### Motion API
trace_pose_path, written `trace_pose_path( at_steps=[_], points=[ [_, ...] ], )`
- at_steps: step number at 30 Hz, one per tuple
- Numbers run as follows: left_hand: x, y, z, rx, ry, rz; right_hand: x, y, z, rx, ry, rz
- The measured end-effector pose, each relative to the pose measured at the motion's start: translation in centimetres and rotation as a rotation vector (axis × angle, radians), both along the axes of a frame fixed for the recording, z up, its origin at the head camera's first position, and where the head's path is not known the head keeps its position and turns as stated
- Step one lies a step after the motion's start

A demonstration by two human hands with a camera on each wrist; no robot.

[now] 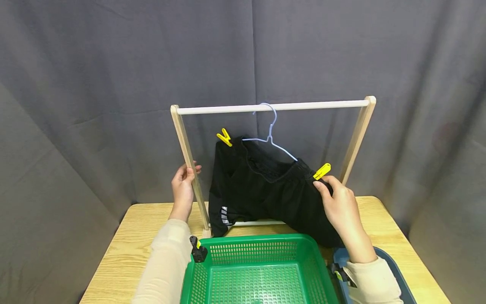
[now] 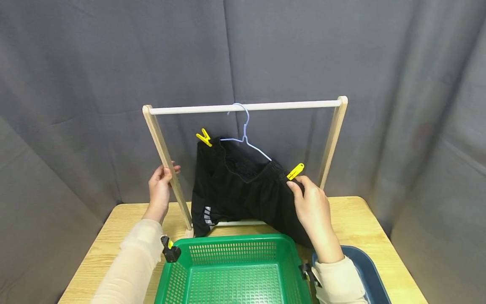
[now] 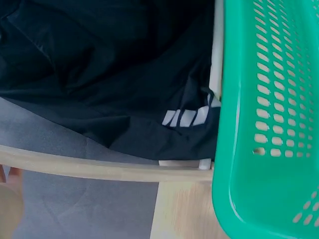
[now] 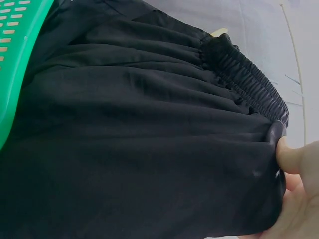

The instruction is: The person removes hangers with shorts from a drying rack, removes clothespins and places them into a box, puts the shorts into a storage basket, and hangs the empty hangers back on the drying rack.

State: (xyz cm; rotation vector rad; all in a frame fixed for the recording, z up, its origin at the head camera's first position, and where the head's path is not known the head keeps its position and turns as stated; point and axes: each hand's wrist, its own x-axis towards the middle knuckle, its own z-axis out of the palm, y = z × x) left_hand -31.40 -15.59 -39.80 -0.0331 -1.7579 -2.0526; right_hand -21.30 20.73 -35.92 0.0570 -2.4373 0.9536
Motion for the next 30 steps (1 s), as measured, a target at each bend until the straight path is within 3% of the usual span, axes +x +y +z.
trace_pose_path(
  at_steps=[3, 8, 15, 21, 30],
  points=[
    [-0.1, -0.1, 0.4, -0.033, 0.019, 0.009, 0.0, -0.2, 0.3, -0.006, -0.01, -0.001],
    [-0.1, -0.5, 0.8, -0.138, -0.014, 0.009, -0.1, -0.3, 0.6, -0.007, -0.029, -0.008],
    [0.2, -1.5, 0.7, -0.274, -0.076, -0.063, -0.2, 0.1, 0.8, -0.033, -0.02, -0.033],
    [0.4, -2.1, 0.5, -0.307, -0.089, -0.101, -0.4, 0.1, 0.2, -0.098, 0.1, -0.082],
    [0.1, -2.1, 0.4, -0.28, -0.062, -0.098, -1.0, -0.1, 0.5, -0.087, 0.31, -0.115]
  ],
)
